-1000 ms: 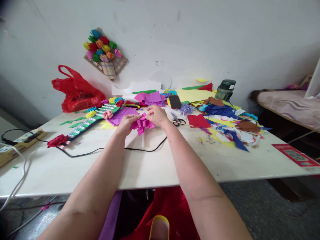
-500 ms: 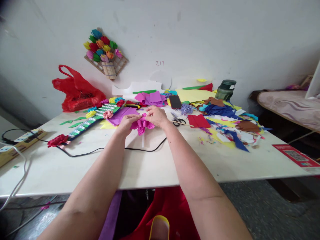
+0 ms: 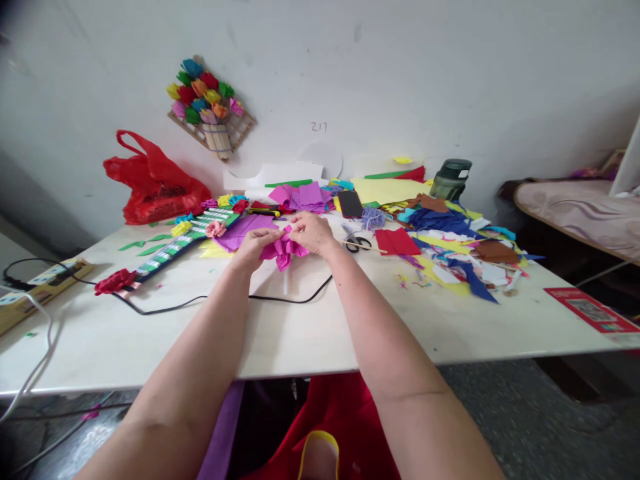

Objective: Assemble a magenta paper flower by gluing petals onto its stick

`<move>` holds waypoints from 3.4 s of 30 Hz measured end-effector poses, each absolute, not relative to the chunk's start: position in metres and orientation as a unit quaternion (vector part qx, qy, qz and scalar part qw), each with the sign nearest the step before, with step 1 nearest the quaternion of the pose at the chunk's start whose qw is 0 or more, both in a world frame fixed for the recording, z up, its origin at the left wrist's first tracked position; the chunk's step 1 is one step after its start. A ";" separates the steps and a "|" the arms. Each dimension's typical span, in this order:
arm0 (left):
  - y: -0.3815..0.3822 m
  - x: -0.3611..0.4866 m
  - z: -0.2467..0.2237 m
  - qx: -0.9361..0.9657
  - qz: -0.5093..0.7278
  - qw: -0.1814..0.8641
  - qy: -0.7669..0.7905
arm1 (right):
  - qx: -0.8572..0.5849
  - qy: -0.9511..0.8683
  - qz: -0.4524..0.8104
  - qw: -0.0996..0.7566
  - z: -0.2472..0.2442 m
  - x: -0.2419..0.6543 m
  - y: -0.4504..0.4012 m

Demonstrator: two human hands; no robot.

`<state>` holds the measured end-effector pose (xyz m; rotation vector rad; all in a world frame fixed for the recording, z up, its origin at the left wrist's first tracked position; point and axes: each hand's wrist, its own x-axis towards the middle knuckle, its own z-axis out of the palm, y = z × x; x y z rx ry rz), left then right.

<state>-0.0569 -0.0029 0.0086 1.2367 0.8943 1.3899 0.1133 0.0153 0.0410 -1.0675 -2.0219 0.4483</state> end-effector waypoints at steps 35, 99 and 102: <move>0.007 -0.061 0.000 0.480 0.625 0.497 0.365 | -0.487 -0.660 0.218 0.529 0.035 0.125 0.030; -0.001 -0.057 0.006 0.527 0.583 0.511 0.348 | -0.353 -0.783 0.164 0.484 0.036 0.113 0.018; 0.000 -0.057 0.006 0.525 0.575 0.519 0.354 | -0.346 -0.786 0.162 0.486 0.035 0.113 0.018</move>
